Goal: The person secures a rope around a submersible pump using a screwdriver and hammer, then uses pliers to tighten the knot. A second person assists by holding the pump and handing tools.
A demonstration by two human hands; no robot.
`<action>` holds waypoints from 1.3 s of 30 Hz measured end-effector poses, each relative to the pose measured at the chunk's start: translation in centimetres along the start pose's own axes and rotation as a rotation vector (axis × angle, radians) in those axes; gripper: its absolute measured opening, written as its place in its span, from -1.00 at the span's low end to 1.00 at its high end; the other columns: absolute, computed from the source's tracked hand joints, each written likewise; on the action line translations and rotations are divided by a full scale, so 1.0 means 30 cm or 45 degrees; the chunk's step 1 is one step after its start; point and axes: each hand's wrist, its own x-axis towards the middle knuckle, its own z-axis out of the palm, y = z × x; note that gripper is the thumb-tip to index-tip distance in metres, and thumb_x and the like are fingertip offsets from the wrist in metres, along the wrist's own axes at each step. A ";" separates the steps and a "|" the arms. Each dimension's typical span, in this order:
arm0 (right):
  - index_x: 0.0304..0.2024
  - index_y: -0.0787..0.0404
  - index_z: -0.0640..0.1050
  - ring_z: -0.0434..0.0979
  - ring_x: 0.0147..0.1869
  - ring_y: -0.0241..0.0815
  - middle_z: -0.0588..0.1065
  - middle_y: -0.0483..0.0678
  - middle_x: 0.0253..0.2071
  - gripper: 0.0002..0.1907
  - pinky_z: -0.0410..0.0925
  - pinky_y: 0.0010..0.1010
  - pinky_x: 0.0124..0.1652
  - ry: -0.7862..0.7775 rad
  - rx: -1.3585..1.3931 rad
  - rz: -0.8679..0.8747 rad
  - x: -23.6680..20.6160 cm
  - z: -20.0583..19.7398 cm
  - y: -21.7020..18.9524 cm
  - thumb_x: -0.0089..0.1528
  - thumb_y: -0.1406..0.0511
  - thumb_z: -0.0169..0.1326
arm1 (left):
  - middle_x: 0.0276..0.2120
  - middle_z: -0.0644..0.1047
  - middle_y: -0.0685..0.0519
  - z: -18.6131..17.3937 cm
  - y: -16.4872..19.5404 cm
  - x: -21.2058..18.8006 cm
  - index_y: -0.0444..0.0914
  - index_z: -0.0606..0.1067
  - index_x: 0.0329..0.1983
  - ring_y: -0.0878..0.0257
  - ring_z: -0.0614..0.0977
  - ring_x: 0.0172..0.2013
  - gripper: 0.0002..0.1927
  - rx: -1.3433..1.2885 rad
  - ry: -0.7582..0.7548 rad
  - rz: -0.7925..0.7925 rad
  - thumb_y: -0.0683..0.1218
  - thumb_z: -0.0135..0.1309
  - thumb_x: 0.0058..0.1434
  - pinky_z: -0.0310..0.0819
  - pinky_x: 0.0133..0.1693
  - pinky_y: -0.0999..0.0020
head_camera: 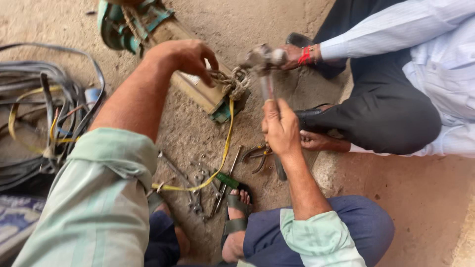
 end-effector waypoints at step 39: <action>-0.16 0.20 0.41 0.48 -0.49 -0.31 0.46 -0.12 -0.45 -0.45 0.42 -0.43 -0.49 0.367 0.189 -0.462 -0.263 0.242 0.249 0.50 -0.13 -0.21 | -0.53 0.47 0.11 0.169 0.113 0.119 -0.16 0.53 -0.27 0.29 0.41 -0.53 -0.62 0.779 0.584 0.476 0.16 -0.10 0.50 0.45 -0.50 0.32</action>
